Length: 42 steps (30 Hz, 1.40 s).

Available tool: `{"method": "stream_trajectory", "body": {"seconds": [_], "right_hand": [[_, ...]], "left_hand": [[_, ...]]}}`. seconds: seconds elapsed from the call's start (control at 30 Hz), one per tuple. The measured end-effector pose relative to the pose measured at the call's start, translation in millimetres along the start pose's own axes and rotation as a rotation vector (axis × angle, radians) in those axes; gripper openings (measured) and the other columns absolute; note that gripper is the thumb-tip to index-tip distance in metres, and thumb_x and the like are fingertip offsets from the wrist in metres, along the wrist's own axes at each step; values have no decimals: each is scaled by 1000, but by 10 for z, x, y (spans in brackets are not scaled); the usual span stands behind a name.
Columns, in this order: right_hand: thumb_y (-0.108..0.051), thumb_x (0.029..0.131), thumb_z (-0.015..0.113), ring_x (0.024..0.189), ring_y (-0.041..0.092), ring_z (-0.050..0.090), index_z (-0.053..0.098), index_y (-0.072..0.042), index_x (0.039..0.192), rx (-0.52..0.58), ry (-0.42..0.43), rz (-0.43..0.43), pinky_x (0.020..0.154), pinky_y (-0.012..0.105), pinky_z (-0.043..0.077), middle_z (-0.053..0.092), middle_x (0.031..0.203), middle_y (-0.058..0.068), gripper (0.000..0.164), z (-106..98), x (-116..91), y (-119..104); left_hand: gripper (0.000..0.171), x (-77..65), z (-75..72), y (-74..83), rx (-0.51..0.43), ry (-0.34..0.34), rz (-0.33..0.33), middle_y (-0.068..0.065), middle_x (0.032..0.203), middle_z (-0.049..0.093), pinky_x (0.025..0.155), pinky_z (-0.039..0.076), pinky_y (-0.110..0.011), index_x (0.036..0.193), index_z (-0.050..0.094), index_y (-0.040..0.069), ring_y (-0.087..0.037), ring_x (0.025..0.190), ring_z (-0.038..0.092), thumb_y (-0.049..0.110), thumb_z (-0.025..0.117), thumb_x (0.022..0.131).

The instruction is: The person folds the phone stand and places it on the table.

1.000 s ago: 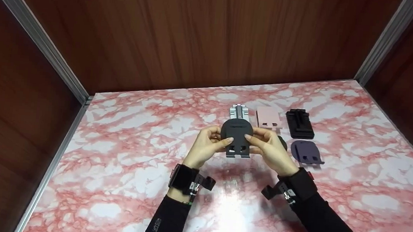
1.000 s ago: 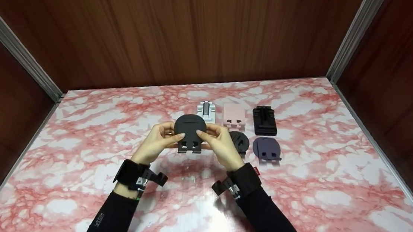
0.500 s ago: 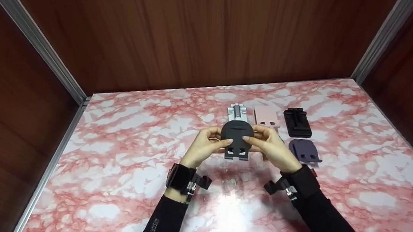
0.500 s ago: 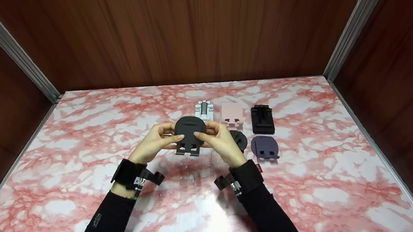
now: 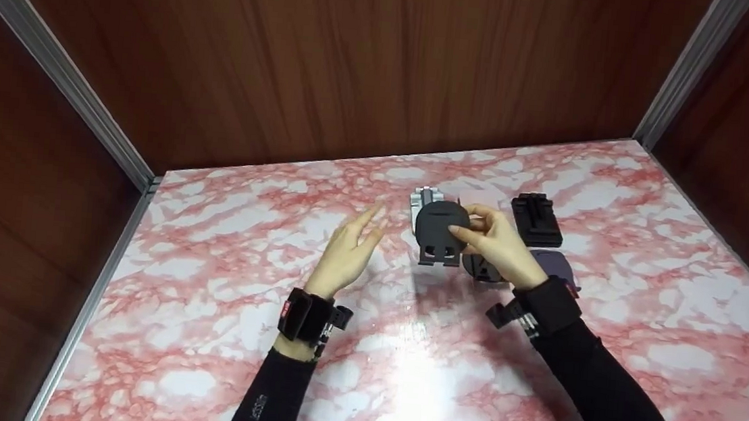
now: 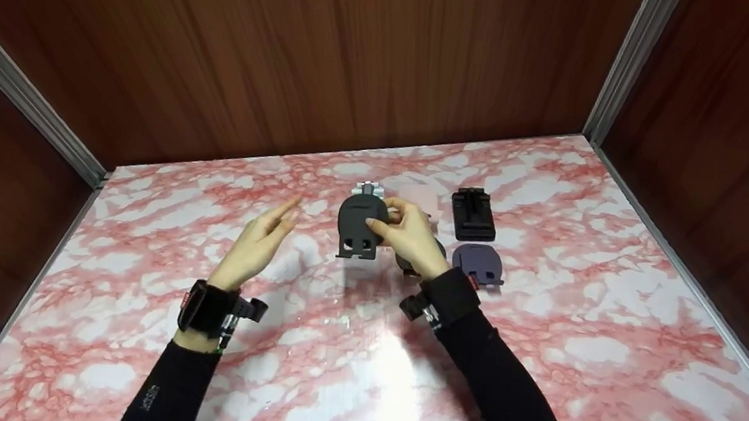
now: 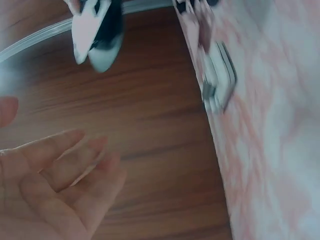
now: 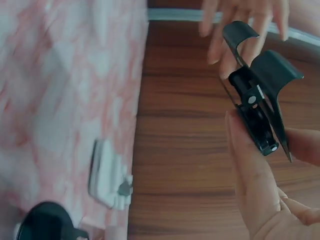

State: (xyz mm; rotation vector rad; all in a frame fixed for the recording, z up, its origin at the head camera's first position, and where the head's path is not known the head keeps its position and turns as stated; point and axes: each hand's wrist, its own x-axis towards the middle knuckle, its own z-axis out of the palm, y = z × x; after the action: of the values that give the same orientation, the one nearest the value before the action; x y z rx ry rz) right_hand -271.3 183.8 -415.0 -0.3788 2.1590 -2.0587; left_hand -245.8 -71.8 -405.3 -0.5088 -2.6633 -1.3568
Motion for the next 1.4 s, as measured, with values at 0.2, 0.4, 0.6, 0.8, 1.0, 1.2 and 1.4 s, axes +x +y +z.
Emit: {"method": "stream_trajectory", "body": {"seconds": [0.2, 0.4, 0.6, 0.8, 1.0, 1.2, 1.4], "right_hand": [[-3, 94, 63, 78, 14, 67, 49, 14, 127, -179, 10, 69, 68, 31, 59, 64, 108, 28, 40, -7, 99, 159], [-9, 92, 66, 67, 16, 63, 47, 14, 133, -391, -3, 98, 67, 38, 59, 64, 103, 26, 50, 25, 155, 281], [-7, 91, 67, 58, 16, 59, 51, 15, 127, -508, -23, 112, 56, 35, 57, 62, 93, 20, 46, 62, 209, 389], [-6, 89, 68, 65, 23, 62, 52, 15, 127, -568, -7, 104, 59, 37, 58, 61, 93, 22, 46, 79, 232, 461], [-5, 88, 68, 79, 33, 58, 64, 12, 92, -846, -19, -80, 72, 43, 48, 61, 80, 20, 19, 112, 250, 513], [-7, 88, 68, 97, 44, 59, 65, 13, 96, -967, 22, -68, 87, 52, 47, 66, 94, 27, 22, 143, 245, 533], [-7, 84, 73, 89, 47, 59, 63, 11, 84, -1081, 52, -98, 79, 53, 50, 64, 85, 27, 20, 181, 230, 509]], "left_hand": [[59, -45, -33, -56, 225, 9, 57, -17, 158, 18, 117, 6, -50, 154, 25, 8, -34, 145, 8, 33, 43, 103], [64, -104, -20, -117, 367, 11, 66, -16, 160, 8, 116, 0, -53, 156, 18, 10, -31, 146, -4, 37, 42, 103], [65, -140, -17, -157, 384, -9, 48, -18, 159, 7, 116, 1, -55, 156, 17, 9, -35, 146, -4, 36, 43, 103], [65, -165, -19, -178, 365, -19, 53, -23, 158, 10, 115, 1, -57, 155, 19, 6, -39, 145, -2, 35, 44, 102], [64, -182, -39, -190, 345, -24, 44, -23, 158, 11, 115, 3, -57, 154, 21, 4, -39, 145, -2, 32, 46, 102], [64, -194, -69, -181, 312, -22, 28, -21, 159, 11, 116, 0, -54, 154, 20, 4, -35, 146, -4, 32, 47, 102], [66, -221, -93, -181, 298, -24, 17, -20, 159, 11, 116, 3, -55, 154, 20, 5, -35, 146, -4, 34, 46, 102]]}}
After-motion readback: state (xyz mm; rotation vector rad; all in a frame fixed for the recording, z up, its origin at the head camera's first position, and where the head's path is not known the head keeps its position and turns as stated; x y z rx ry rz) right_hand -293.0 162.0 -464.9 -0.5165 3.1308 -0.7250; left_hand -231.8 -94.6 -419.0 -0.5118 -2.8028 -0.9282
